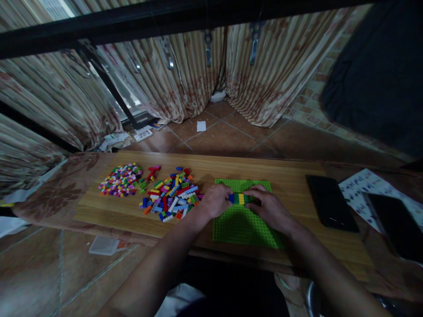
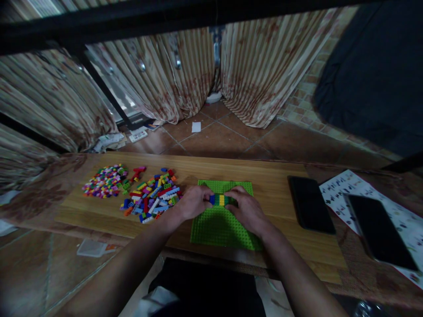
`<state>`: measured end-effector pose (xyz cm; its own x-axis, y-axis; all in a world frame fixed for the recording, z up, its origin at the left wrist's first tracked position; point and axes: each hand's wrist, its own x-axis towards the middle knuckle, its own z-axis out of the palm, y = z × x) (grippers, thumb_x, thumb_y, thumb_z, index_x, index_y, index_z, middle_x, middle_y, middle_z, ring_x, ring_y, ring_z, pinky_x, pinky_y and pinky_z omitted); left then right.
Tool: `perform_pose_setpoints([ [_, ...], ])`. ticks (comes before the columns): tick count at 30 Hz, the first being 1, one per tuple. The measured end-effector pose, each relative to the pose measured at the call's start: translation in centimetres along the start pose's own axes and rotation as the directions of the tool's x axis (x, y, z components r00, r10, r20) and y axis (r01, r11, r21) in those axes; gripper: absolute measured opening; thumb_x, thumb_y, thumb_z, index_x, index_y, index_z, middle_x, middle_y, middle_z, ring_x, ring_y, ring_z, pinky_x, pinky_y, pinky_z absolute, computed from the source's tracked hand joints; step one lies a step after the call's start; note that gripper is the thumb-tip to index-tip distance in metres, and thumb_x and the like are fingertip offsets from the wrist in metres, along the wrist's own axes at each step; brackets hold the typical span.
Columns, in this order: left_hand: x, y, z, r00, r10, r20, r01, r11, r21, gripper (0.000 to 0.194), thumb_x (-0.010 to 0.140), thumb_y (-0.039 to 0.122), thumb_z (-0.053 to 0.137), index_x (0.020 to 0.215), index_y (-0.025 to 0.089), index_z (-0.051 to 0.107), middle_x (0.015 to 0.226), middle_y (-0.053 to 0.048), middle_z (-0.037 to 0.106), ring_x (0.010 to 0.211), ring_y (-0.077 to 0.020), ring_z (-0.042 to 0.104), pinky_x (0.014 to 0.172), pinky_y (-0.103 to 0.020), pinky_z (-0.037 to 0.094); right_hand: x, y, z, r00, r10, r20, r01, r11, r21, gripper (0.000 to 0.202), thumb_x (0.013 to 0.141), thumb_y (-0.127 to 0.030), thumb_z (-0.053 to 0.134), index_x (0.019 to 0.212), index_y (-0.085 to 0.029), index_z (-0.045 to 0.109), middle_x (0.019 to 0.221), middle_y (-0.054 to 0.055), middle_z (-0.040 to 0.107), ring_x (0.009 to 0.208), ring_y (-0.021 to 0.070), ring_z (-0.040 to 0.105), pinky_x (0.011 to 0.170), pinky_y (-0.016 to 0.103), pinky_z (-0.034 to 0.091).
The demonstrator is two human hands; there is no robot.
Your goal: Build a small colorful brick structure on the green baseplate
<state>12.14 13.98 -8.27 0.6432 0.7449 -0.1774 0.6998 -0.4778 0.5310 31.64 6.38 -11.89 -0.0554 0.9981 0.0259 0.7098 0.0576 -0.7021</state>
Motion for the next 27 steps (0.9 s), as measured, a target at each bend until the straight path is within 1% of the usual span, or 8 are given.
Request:
perform_pose_setpoints([
  [5, 0.4, 0.1, 0.1, 0.999, 0.005, 0.033, -0.006, 1.000, 0.021, 0.017, 0.070, 0.011, 0.062, 0.083, 0.018, 0.071, 0.076, -0.001, 0.069, 0.074, -0.0163, 0.064, 0.072, -0.024, 0.049, 0.3, 0.6, 0.1, 1.000, -0.006, 0.023, 0.005, 1.000, 0.004, 0.034, 0.077, -0.019, 0.063, 0.109, -0.027, 0.067, 0.111, 0.004, 0.057, 0.096, 0.0195, 0.060, 0.087, 0.037, 0.048],
  [9, 0.4, 0.2, 0.0, 0.999, 0.004, 0.037, -0.006, 0.999, 0.038, 0.017, 0.070, 0.012, 0.064, 0.084, 0.018, 0.071, 0.077, -0.001, 0.069, 0.075, -0.0165, 0.064, 0.073, -0.024, 0.050, 0.5, 0.6, -0.1, 0.998, -0.032, 0.050, 0.032, 0.999, 0.004, 0.032, 0.077, -0.019, 0.064, 0.108, -0.026, 0.067, 0.111, 0.005, 0.057, 0.098, 0.0193, 0.060, 0.088, 0.037, 0.047],
  [12, 0.1, 0.4, -0.3, 0.999, 0.014, 0.029, -0.015, 0.999, 0.049, 0.016, 0.070, 0.012, 0.065, 0.084, 0.018, 0.070, 0.078, -0.001, 0.069, 0.076, -0.0165, 0.065, 0.073, -0.024, 0.050, 0.6, 0.4, -0.5, 0.997, -0.037, 0.069, 0.038, 0.999, -0.009, 0.033, 0.075, -0.019, 0.066, 0.107, -0.024, 0.067, 0.108, 0.004, 0.057, 0.090, 0.0176, 0.060, 0.083, 0.036, 0.048],
  [14, -0.1, 0.5, -0.4, 1.000, 0.021, 0.022, -0.022, 0.998, 0.057, 0.017, 0.070, 0.011, 0.064, 0.085, 0.018, 0.069, 0.079, -0.001, 0.069, 0.077, -0.0169, 0.065, 0.074, -0.024, 0.050, 0.5, 0.3, -0.7, 0.998, -0.022, 0.067, 0.022, 1.000, 0.004, 0.040, 0.071, -0.021, 0.070, 0.111, -0.023, 0.065, 0.106, 0.004, 0.059, 0.080, 0.0151, 0.059, 0.076, 0.034, 0.049],
  [17, -0.2, 0.6, -0.5, 0.999, 0.032, 0.014, -0.033, 0.997, 0.068, 0.018, 0.071, 0.010, 0.064, 0.086, 0.017, 0.068, 0.080, -0.002, 0.069, 0.079, -0.0182, 0.066, 0.076, -0.025, 0.050, 0.4, 0.4, -0.8, 0.999, 0.029, 0.037, -0.032, 0.995, 0.094, 0.046, 0.071, -0.023, 0.070, 0.116, -0.022, 0.061, 0.103, 0.003, 0.063, 0.071, 0.0129, 0.059, 0.070, 0.032, 0.050],
  [20, -0.2, 0.6, -0.5, 0.999, 0.045, 0.012, -0.046, 0.996, 0.081, 0.022, 0.070, 0.012, 0.066, 0.091, 0.018, 0.067, 0.083, -0.004, 0.070, 0.083, -0.0201, 0.066, 0.080, -0.027, 0.050, 0.6, 0.3, -0.6, 0.998, 0.064, -0.016, -0.060, 0.981, 0.183, 0.035, 0.077, -0.023, 0.063, 0.111, -0.021, 0.064, 0.100, 0.005, 0.068, 0.081, 0.0163, 0.063, 0.076, 0.034, 0.051],
  [22, -0.2, 0.5, -0.5, 0.999, 0.050, 0.009, -0.050, 0.995, 0.090, 0.030, 0.068, 0.011, 0.067, 0.098, 0.017, 0.066, 0.086, -0.005, 0.070, 0.085, -0.0214, 0.067, 0.081, -0.027, 0.050, 1.0, -0.2, -0.4, 0.997, 0.061, -0.057, -0.050, 0.982, 0.182, 0.028, 0.079, -0.023, 0.059, 0.106, -0.020, 0.066, 0.098, 0.005, 0.070, 0.087, 0.0182, 0.065, 0.080, 0.036, 0.050],
  [27, 0.0, 0.3, -0.3, 0.999, 0.052, -0.008, -0.051, 0.994, 0.092, 0.050, 0.067, 0.011, 0.067, 0.116, 0.016, 0.058, 0.090, -0.005, 0.070, 0.088, -0.0222, 0.067, 0.081, -0.028, 0.051, 1.8, -1.8, -0.5, 0.990, 0.041, -0.137, -0.028, 0.996, 0.090, 0.023, 0.081, -0.024, 0.054, 0.098, -0.022, 0.069, 0.092, 0.004, 0.073, 0.083, 0.0178, 0.067, 0.081, 0.036, 0.051],
])
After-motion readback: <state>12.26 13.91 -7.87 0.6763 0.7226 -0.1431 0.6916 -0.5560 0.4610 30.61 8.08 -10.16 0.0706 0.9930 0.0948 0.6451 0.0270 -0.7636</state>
